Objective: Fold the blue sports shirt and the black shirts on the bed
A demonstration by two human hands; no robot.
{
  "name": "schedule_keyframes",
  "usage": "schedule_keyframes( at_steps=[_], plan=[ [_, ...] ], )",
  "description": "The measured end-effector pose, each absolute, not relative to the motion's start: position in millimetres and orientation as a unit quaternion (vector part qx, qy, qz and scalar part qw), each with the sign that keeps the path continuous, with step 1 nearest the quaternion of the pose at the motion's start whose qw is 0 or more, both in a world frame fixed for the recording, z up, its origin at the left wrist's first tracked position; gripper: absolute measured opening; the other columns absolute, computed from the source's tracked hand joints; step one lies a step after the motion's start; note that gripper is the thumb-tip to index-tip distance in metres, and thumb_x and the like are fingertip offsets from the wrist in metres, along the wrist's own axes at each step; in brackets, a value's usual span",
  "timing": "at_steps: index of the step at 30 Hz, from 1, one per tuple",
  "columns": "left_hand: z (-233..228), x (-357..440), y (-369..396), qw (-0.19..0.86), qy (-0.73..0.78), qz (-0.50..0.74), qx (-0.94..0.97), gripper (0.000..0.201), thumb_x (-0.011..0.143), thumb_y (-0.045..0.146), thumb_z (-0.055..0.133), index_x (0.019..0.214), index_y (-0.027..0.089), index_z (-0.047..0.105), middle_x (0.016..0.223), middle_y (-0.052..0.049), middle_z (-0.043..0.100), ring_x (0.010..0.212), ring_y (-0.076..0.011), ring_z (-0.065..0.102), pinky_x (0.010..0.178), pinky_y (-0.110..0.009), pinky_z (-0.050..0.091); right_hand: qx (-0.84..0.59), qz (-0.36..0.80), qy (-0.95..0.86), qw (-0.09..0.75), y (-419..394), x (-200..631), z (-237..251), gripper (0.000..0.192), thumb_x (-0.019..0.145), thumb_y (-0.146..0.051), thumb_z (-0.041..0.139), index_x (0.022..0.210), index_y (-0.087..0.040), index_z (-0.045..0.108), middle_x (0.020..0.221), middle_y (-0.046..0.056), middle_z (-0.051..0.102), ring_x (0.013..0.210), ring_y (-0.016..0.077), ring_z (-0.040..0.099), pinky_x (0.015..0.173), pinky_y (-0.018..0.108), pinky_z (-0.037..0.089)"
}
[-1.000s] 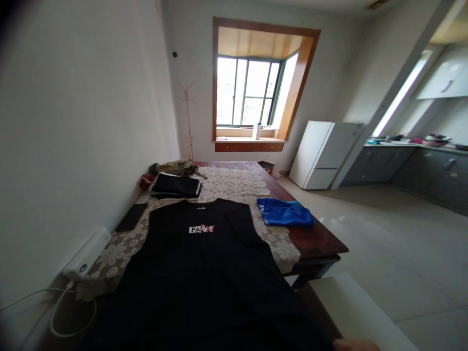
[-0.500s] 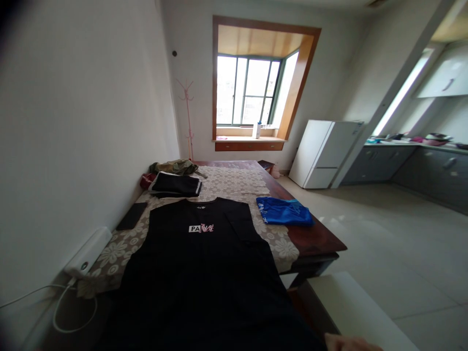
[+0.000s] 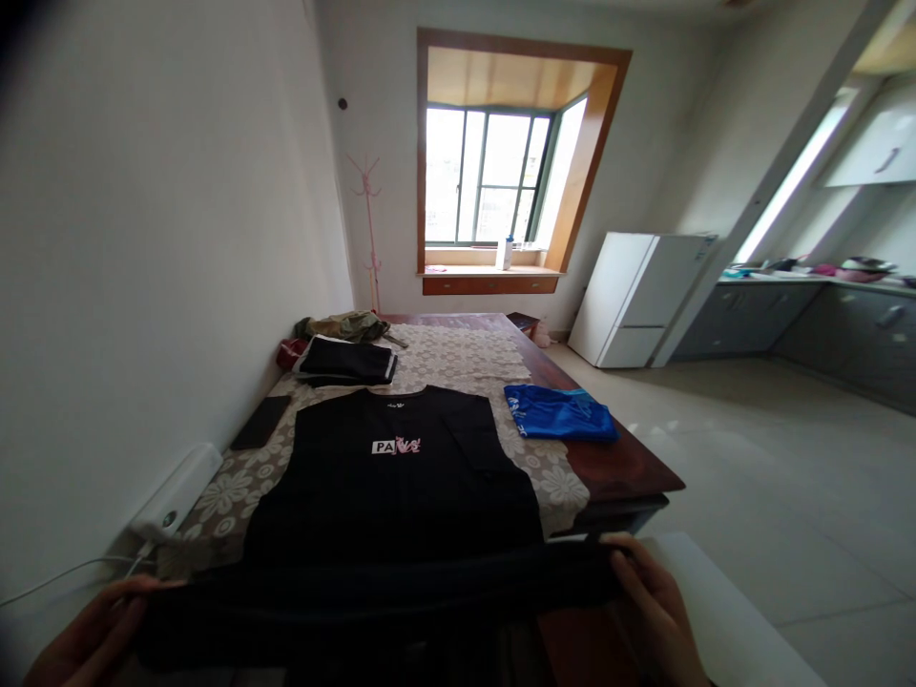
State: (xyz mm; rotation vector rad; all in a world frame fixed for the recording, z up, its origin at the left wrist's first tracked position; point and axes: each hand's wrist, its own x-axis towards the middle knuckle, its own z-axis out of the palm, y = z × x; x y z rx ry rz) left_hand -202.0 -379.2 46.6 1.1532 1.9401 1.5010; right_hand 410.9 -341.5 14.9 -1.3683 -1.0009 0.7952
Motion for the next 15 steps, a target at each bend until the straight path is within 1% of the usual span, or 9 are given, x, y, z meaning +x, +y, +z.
schedule_keyframes(
  at_steps=[1,3,6,8,10,13,15],
  plan=[
    [48.0,-198.6,-366.4,0.22,0.7,0.535,0.418,0.061,0.059,0.081,0.068,0.087,0.028,0.07,0.08,-0.003,0.078,0.084,-0.0314,0.075,0.077,-0.039,0.063,-0.602,0.322,-0.447,0.578,-324.1,407.1,16.6,0.039,0.077,-0.059,0.07,0.097,-0.026,0.071,0.078,0.004,0.071,0.071,0.0259,0.066,0.062,0.033,0.053],
    [48.2,-189.4,-339.5,0.211,0.709,0.523,0.424,0.062,0.058,0.08,0.07,0.089,0.026,0.07,0.083,-0.004,0.078,0.092,-0.0316,0.074,0.084,-0.038,0.061,-0.633,0.274,-0.483,0.539,-290.2,397.8,17.7,0.044,0.076,-0.061,0.069,0.097,-0.023,0.072,0.082,0.005,0.073,0.078,0.0272,0.068,0.068,0.033,0.054],
    [39.0,-174.2,-307.8,0.211,0.705,0.512,0.443,0.062,0.061,0.078,0.067,0.089,0.023,0.07,0.083,-0.007,0.078,0.091,-0.0322,0.074,0.083,-0.039,0.061,-0.641,0.249,-0.54,0.485,-255.0,384.6,11.2,0.048,0.074,-0.065,0.066,0.093,-0.022,0.075,0.092,0.008,0.077,0.092,0.0322,0.069,0.083,0.039,0.056],
    [29.2,-167.1,-299.1,0.223,0.692,0.51,0.46,0.06,0.065,0.076,0.066,0.089,0.021,0.07,0.084,-0.008,0.078,0.088,-0.0314,0.075,0.079,-0.038,0.061,-0.627,0.269,-0.569,0.459,-248.0,381.1,2.1,0.049,0.073,-0.067,0.066,0.09,-0.022,0.075,0.092,0.009,0.077,0.095,0.0338,0.069,0.087,0.042,0.055],
    [20.5,-164.8,-300.6,0.221,0.684,0.511,0.471,0.058,0.066,0.075,0.065,0.088,0.022,0.071,0.086,-0.007,0.079,0.088,-0.0301,0.075,0.078,-0.036,0.061,-0.618,0.295,-0.576,0.446,-252.8,383.7,-8.4,0.05,0.073,-0.067,0.067,0.09,-0.022,0.076,0.089,0.008,0.077,0.092,0.0329,0.07,0.084,0.04,0.057],
    [13.7,-168.4,-311.8,0.225,0.677,0.51,0.481,0.057,0.066,0.075,0.066,0.087,0.023,0.073,0.088,-0.006,0.079,0.091,-0.0292,0.074,0.078,-0.033,0.06,-0.616,0.325,-0.567,0.439,-269.3,393.7,-22.1,0.05,0.075,-0.066,0.068,0.096,-0.022,0.076,0.083,0.005,0.075,0.082,0.0288,0.07,0.075,0.035,0.058],
    [12.0,-171.5,-318.0,0.239,0.674,0.505,0.483,0.057,0.065,0.076,0.068,0.085,0.023,0.073,0.087,-0.005,0.079,0.091,-0.0294,0.074,0.078,-0.033,0.061,-0.62,0.328,-0.561,0.44,-277.2,398.4,-28.4,0.049,0.076,-0.066,0.068,0.097,-0.023,0.076,0.084,0.004,0.075,0.082,0.0278,0.07,0.074,0.034,0.057]
  ],
)
